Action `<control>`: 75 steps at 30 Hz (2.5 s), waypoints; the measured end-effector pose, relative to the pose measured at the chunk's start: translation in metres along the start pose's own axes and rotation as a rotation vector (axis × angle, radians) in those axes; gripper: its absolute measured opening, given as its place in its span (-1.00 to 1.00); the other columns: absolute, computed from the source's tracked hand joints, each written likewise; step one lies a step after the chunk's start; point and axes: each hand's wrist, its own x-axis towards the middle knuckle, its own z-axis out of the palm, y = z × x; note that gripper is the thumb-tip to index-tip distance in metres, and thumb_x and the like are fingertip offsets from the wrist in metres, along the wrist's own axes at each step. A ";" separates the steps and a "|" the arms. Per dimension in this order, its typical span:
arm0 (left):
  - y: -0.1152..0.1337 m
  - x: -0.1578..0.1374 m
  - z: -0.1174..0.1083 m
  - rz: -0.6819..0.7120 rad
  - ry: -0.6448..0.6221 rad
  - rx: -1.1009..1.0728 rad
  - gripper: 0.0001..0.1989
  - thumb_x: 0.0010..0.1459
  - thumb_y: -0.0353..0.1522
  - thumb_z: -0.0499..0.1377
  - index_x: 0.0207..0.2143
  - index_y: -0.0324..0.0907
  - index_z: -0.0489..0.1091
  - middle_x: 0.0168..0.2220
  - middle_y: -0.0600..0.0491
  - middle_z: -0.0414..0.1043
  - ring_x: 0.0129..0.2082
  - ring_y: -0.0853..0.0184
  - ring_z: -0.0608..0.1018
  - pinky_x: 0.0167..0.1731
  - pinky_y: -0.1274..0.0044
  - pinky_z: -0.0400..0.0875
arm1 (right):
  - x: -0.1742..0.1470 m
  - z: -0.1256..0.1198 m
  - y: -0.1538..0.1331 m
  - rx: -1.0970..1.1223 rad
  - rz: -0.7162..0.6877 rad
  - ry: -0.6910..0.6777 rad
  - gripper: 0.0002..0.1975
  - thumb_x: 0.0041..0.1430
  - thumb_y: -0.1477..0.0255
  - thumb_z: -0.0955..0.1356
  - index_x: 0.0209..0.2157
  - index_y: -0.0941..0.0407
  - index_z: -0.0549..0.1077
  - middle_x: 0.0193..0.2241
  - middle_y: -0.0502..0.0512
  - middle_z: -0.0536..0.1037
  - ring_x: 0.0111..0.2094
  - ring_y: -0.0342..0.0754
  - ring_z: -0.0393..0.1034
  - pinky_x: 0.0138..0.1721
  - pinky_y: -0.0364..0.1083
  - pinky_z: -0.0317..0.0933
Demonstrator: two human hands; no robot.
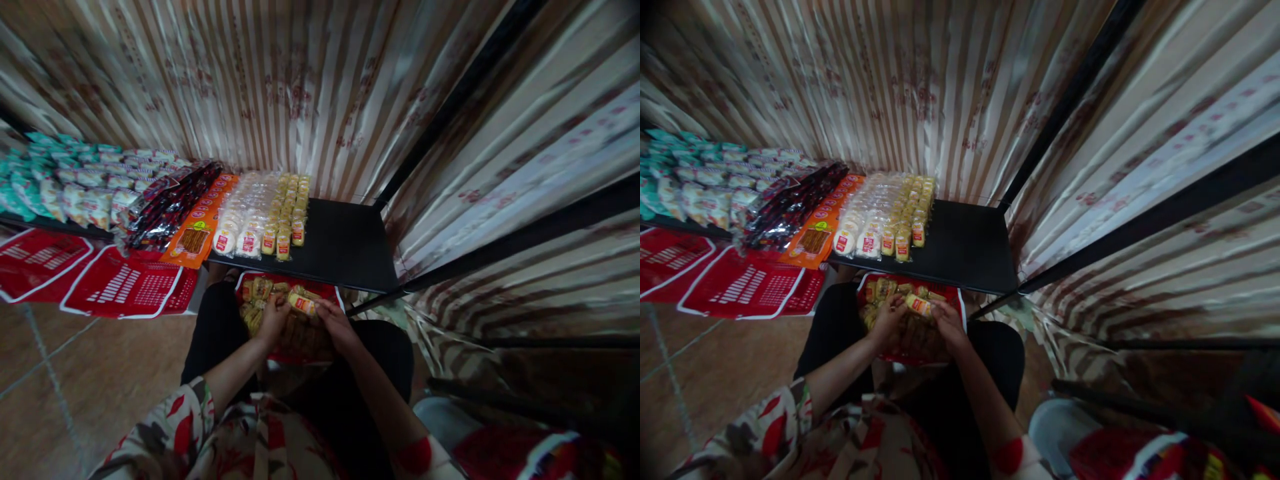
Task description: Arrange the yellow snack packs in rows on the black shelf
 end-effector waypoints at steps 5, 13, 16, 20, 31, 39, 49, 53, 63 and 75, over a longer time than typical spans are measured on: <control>0.020 -0.014 -0.004 -0.017 -0.087 -0.093 -0.77 -0.15 -0.43 0.29 -0.37 -0.23 0.36 -0.55 0.16 0.36 -0.57 0.50 0.42 -0.53 0.67 0.29 | -0.005 -0.003 -0.023 -0.001 0.025 -0.083 -0.60 -0.17 0.15 0.42 -0.29 0.09 0.49 -0.37 0.05 0.57 -0.35 -0.03 0.45 -0.43 -0.13 0.29; 0.025 -0.024 0.004 -0.111 -0.094 -0.331 -0.64 -0.27 -0.38 0.37 -0.49 -0.21 0.22 -0.60 0.20 0.33 -0.60 0.53 0.42 -0.53 0.67 0.32 | -0.002 0.013 -0.031 0.161 -0.075 -0.080 -0.63 -0.15 0.23 0.45 -0.27 0.07 0.42 -0.33 0.04 0.55 -0.31 -0.10 0.44 -0.29 -0.13 0.31; 0.029 -0.024 0.010 -0.076 -0.079 -0.385 -0.64 -0.27 -0.39 0.38 -0.50 -0.21 0.22 -0.62 0.22 0.30 -0.61 0.54 0.42 -0.50 0.66 0.34 | -0.001 0.024 -0.030 0.136 -0.132 -0.064 -0.63 -0.13 0.20 0.43 -0.29 0.10 0.39 -0.33 0.07 0.54 -0.31 -0.07 0.44 -0.30 -0.12 0.30; 0.038 -0.017 0.013 -0.076 -0.103 -0.323 -0.73 -0.19 -0.40 0.33 -0.46 -0.22 0.27 -0.59 0.16 0.35 -0.56 0.49 0.46 -0.53 0.67 0.35 | 0.013 0.028 -0.038 0.079 -0.244 0.011 -0.64 -0.10 0.23 0.40 -0.24 0.08 0.37 -0.31 0.07 0.53 -0.28 -0.05 0.44 -0.24 -0.10 0.29; 0.054 0.019 0.036 0.173 -0.009 0.022 -0.69 -0.09 -0.56 0.14 -0.23 -0.20 0.37 -0.19 -0.02 0.43 -0.37 0.44 0.50 -0.43 0.65 0.39 | 0.087 0.027 -0.079 -0.554 -0.474 0.274 -0.60 0.01 0.33 0.27 -0.08 0.13 0.39 -0.28 0.11 0.46 -0.29 -0.03 0.36 -0.18 -0.06 0.26; 0.067 0.037 0.050 0.194 -0.073 -0.026 -0.58 -0.05 -0.54 0.06 -0.07 -0.17 0.32 -0.01 -0.08 0.35 -0.08 0.26 0.46 -0.45 0.64 0.43 | 0.109 0.041 -0.085 -0.704 -0.530 0.296 -0.58 0.09 0.38 0.23 0.01 0.15 0.35 -0.16 0.19 0.40 -0.24 -0.04 0.36 -0.14 -0.07 0.26; 0.062 0.054 0.053 0.263 -0.122 -0.114 -0.57 -0.09 -0.55 0.03 -0.11 -0.20 0.35 -0.03 -0.06 0.38 -0.05 0.25 0.44 -0.37 0.60 0.45 | 0.126 0.046 -0.081 -0.711 -0.627 0.319 -0.55 0.11 0.38 0.23 0.06 0.13 0.31 -0.07 0.21 0.36 -0.10 0.00 0.32 -0.07 -0.03 0.27; 0.058 0.060 0.052 0.278 -0.145 -0.133 -0.58 -0.09 -0.56 0.02 -0.12 -0.20 0.36 -0.02 -0.07 0.40 -0.01 0.25 0.43 -0.21 0.52 0.44 | 0.126 0.047 -0.077 -0.621 -0.644 0.312 -0.52 0.10 0.37 0.24 0.07 0.18 0.29 -0.04 0.28 0.32 -0.11 0.00 0.34 -0.15 -0.05 0.32; 0.055 0.061 0.049 0.337 -0.174 -0.098 -0.53 -0.01 -0.49 0.03 0.00 -0.18 0.33 0.06 -0.02 0.36 0.08 0.27 0.37 0.10 0.44 0.23 | 0.125 0.049 -0.066 -0.620 -0.679 0.302 -0.55 0.12 0.38 0.22 0.07 0.11 0.30 -0.06 0.21 0.36 -0.11 -0.02 0.35 -0.14 -0.08 0.32; 0.052 0.061 0.047 0.299 -0.174 -0.162 -0.54 -0.03 -0.43 0.03 -0.02 -0.21 0.36 0.09 -0.05 0.32 0.07 0.21 0.37 0.00 0.41 0.33 | 0.129 0.048 -0.055 -0.783 -0.779 0.347 -0.52 0.17 0.36 0.17 0.12 0.19 0.25 -0.04 0.27 0.36 0.01 0.05 0.21 0.03 0.03 0.18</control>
